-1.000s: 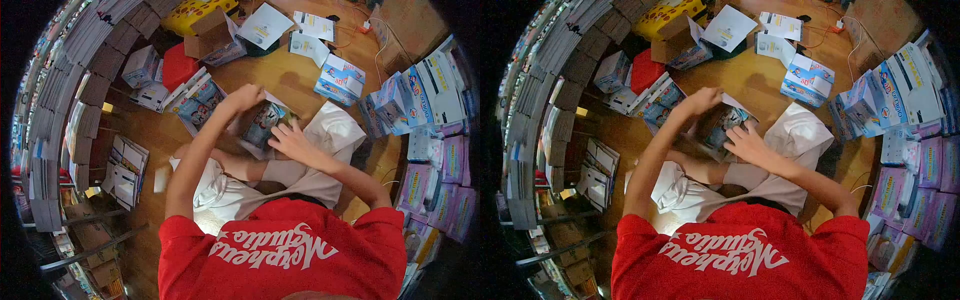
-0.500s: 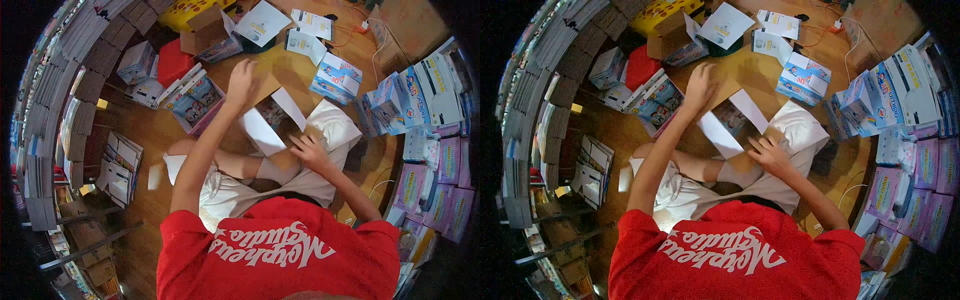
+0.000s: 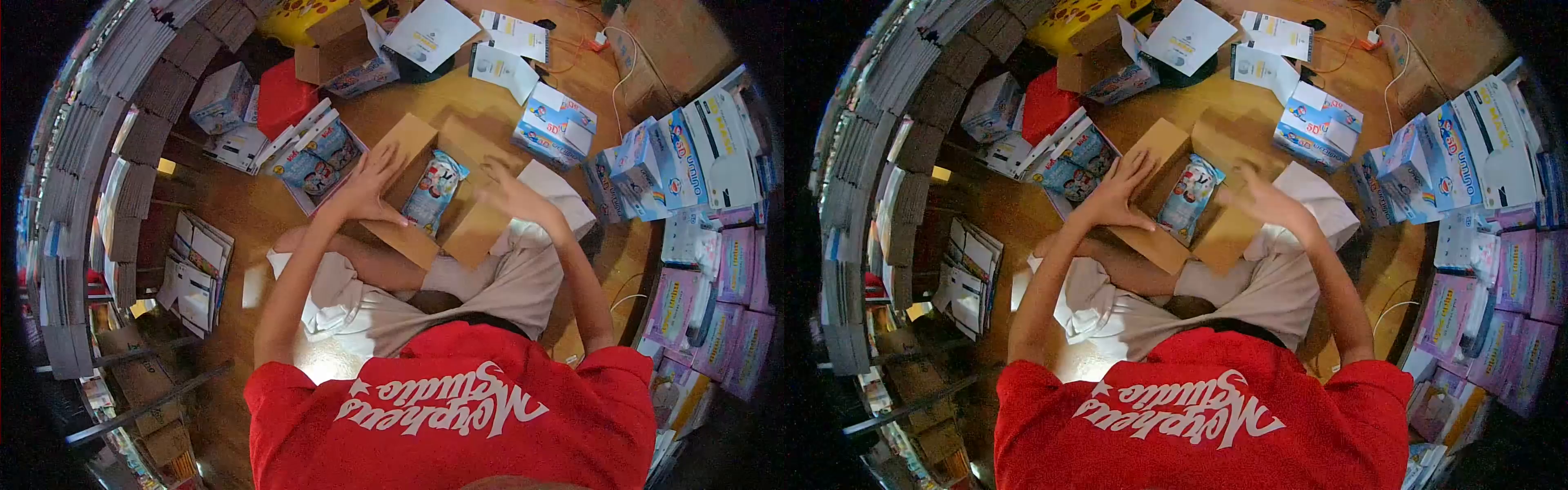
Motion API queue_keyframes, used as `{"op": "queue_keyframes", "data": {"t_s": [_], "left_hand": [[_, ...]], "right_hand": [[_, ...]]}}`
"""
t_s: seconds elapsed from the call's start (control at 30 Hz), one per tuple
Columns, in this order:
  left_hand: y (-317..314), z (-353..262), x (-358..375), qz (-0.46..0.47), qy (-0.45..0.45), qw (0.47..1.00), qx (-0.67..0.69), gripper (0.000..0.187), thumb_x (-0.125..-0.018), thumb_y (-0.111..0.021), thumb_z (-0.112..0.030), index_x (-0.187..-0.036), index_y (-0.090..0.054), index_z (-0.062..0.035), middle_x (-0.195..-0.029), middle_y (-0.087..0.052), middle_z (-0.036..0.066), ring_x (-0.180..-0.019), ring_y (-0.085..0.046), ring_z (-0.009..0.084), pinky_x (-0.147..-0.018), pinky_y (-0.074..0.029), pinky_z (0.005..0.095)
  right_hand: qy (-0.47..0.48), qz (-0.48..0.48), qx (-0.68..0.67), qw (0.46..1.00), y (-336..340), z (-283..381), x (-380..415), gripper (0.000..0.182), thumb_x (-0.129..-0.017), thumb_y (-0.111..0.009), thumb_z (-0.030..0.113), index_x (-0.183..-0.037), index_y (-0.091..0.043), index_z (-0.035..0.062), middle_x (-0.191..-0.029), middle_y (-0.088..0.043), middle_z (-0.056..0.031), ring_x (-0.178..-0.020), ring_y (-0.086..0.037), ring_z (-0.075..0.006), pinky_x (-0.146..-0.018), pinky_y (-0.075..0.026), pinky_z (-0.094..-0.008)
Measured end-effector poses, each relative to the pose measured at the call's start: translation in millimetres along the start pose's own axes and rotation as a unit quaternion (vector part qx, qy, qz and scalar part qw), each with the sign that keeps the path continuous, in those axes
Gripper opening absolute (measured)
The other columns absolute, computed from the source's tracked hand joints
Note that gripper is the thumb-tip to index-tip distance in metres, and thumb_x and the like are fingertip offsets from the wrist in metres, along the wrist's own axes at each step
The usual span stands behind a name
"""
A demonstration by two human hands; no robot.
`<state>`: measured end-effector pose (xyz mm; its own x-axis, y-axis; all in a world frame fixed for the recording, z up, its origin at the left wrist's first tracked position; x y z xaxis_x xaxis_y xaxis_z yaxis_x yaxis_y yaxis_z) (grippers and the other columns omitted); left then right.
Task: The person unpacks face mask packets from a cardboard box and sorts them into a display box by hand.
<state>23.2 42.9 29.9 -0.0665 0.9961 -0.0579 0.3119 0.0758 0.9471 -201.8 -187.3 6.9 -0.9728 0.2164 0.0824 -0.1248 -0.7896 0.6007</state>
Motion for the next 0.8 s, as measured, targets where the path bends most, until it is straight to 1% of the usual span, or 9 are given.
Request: {"op": "queue_keyframes", "data": {"t_s": [0.07,0.17,0.27,0.37,0.47,0.57,0.67,0.77,0.8], "left_hand": [[-10,3,8,0.007,0.017,1.0,0.01,0.124,-0.053,-0.074,-0.067,-0.145,-0.02,-0.0039,-0.148,-0.018,0.026,-0.138,-0.019,0.04,-0.113,-0.013,0.0492],[-17,8,9,0.002,0.007,0.998,0.064,0.126,-0.055,-0.077,-0.062,-0.147,-0.013,-0.0039,-0.15,-0.013,0.024,-0.139,-0.012,0.0387,-0.113,-0.013,0.0472],[-22,5,10,0.004,0.013,1.0,0.017,0.129,-0.053,-0.077,-0.064,-0.145,-0.013,0.0003,-0.149,-0.013,0.026,-0.139,-0.014,0.0399,-0.113,-0.015,0.0447],[-34,6,12,-0.05,0.007,0.997,0.059,0.126,-0.057,-0.071,-0.069,-0.143,-0.015,0.0041,-0.148,-0.019,0.027,-0.137,-0.019,0.0398,-0.112,-0.015,0.0491],[-44,1,10,-0.058,0.038,0.996,0.051,0.105,-0.074,-0.062,-0.062,-0.142,-0.018,0.0047,-0.148,-0.021,0.024,-0.137,-0.02,0.038,-0.112,-0.016,0.049],[-48,-11,1,-0.051,0.066,0.996,0.034,0.081,-0.087,-0.052,-0.05,-0.141,-0.025,0.0031,-0.148,-0.022,0.021,-0.137,-0.022,0.0374,-0.112,-0.017,0.0492],[-67,-28,-13,-0.104,0.079,0.991,0.032,0.066,-0.093,-0.048,-0.039,-0.142,-0.026,-0.0014,-0.15,-0.018,0.018,-0.137,-0.019,0.039,-0.112,-0.016,0.0494],[-98,-29,-16,-0.157,0.08,0.984,0.032,0.061,-0.094,-0.047,-0.035,-0.141,-0.027,-0.0023,-0.15,-0.018,0.018,-0.139,-0.016,0.0379,-0.112,-0.015,0.0506],[-101,-30,-17,-0.16,0.081,0.983,0.039,0.06,-0.094,-0.046,-0.034,-0.141,-0.028,-0.0023,-0.15,-0.017,0.018,-0.139,-0.015,0.0377,-0.112,-0.014,0.0503]], "right_hand": [[-0.106,0.014,-0.115,0.988,8,8,-17,0.072,-0.088,-0.059,0.037,-0.137,-0.026,-0.004,-0.131,-0.045,-0.0264,-0.115,-0.052,-0.0366,-0.097,-0.042,-0.0388],[0.033,-0.122,0.198,0.972,-16,-47,-54,0.055,-0.085,-0.06,0.044,-0.113,-0.051,-0.0022,-0.108,-0.059,-0.0266,-0.097,-0.06,-0.0395,-0.074,-0.05,-0.0456],[-0.057,-0.009,0.319,0.946,-13,-15,-69,0.037,-0.082,-0.063,0.033,-0.096,-0.061,-0.0008,-0.093,-0.063,-0.0258,-0.09,-0.061,-0.0408,-0.069,-0.051,-0.0464],[-0.049,-0.011,0.372,0.927,-26,-42,-91,0.025,-0.075,-0.064,0.022,-0.085,-0.065,-0.0012,-0.088,-0.064,-0.0233,-0.083,-0.063,-0.0408,-0.069,-0.05,-0.047],[0.01,0.02,0.259,0.966,-6,-61,-89,0.026,-0.07,-0.069,0.018,-0.084,-0.064,-0.0025,-0.082,-0.063,-0.0241,-0.075,-0.063,-0.0397,-0.069,-0.05,-0.0436],[0.003,-0.054,0.24,0.969,4,-101,-63,0.025,-0.072,-0.066,0.017,-0.091,-0.064,-0.0008,-0.082,-0.061,-0.0261,-0.076,-0.063,-0.0381,-0.067,-0.049,-0.0451],[-0.116,-0.013,0.21,0.971,28,-102,-41,0.025,-0.072,-0.068,0.015,-0.093,-0.066,0.0014,-0.083,-0.062,-0.0252,-0.076,-0.063,-0.0382,-0.068,-0.049,-0.045],[-0.132,-0.045,0.296,0.945,20,-75,-33,0.025,-0.068,-0.066,0.01,-0.091,-0.064,0.0,-0.095,-0.063,-0.0221,-0.086,-0.063,-0.0371,-0.075,-0.049,-0.0441],[-0.108,-0.061,0.363,0.924,14,-58,-35,0.03,-0.069,-0.066,0.008,-0.097,-0.062,0.0021,-0.101,-0.061,-0.0204,-0.092,-0.061,-0.0362,-0.078,-0.049,-0.0437]]}}
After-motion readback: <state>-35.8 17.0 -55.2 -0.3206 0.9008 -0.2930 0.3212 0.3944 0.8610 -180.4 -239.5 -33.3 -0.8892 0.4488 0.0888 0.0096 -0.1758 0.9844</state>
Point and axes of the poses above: each hand's wrist, its own x-axis away from the middle knuckle, its own y-axis out of the back of the hand, z = x × y, the point moved 1 cm from there along -x, towards the middle knuckle
